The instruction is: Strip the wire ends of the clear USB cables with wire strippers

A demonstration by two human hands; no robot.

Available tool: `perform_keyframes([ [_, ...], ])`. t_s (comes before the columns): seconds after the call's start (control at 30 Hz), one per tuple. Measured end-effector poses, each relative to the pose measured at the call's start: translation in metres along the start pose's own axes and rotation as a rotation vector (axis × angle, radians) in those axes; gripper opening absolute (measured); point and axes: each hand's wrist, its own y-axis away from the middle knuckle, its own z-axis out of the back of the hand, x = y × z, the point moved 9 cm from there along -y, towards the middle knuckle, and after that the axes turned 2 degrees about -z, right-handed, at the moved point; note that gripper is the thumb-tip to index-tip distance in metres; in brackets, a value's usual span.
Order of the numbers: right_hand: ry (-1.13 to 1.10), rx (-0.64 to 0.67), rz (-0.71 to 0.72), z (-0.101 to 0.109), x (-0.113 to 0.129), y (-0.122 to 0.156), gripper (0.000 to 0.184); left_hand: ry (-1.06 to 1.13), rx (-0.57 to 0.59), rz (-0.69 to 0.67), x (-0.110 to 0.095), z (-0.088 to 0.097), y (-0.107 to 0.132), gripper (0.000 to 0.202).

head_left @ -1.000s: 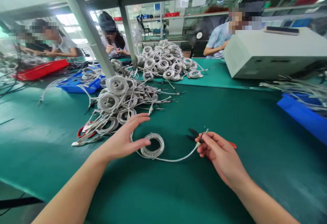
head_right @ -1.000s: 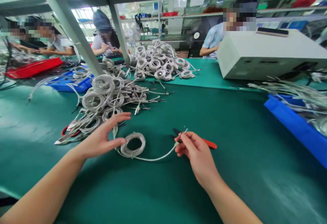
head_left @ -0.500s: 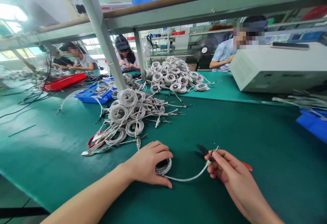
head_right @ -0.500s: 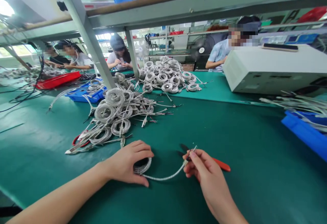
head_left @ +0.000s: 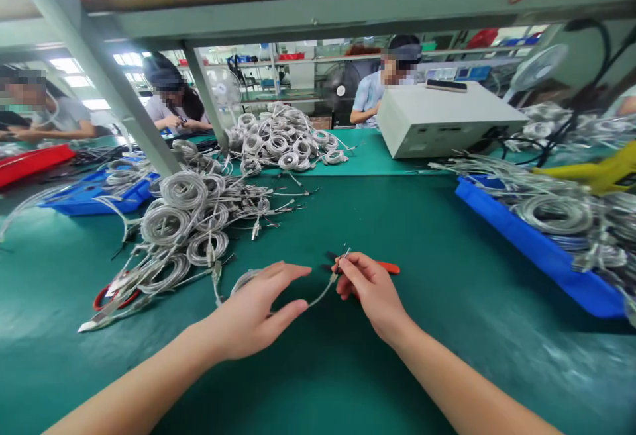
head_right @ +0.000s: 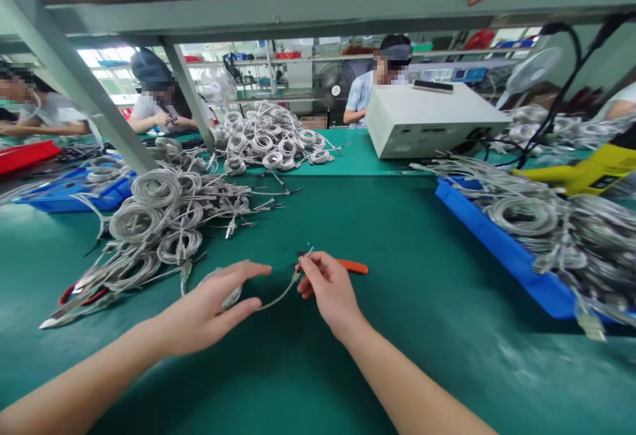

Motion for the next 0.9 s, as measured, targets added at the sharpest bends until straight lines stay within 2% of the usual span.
perform_keyframes([
  [0.07, 0.007, -0.013, 0.022, 0.002, 0.002, 0.001, 0.029, 0.231, -0.039, 0.075, -0.011, -0.011, -0.018, 0.041],
  [0.13, 0.014, -0.031, 0.046, 0.004, 0.005, 0.001, 0.028, 0.522, -0.099, 0.088, -0.018, -0.024, -0.040, 0.030],
  [0.23, 0.021, -0.060, 0.066, 0.008, 0.009, 0.001, 0.028, 0.947, -0.138, 0.124, -0.011, -0.047, -0.065, 0.029],
  [0.3, 0.023, -0.071, 0.071, 0.010, 0.009, 0.000, 0.026, 1.080, -0.133, 0.162, -0.003, -0.060, -0.072, 0.033],
  [0.47, 0.043, -0.067, 0.054, 0.011, 0.003, -0.002, 0.023, 1.155, -0.043, 0.204, 0.005, -0.078, -0.066, 0.040],
  [0.73, 0.064, -0.022, 0.007, 0.008, -0.006, -0.004, 0.019, 1.150, -0.115, 0.276, 0.016, -0.077, -0.065, 0.035],
  [0.9, 0.044, -0.007, -0.015, 0.007, -0.007, -0.005, 0.017, 1.126, -0.109, 0.304, 0.015, -0.077, -0.065, 0.035],
])
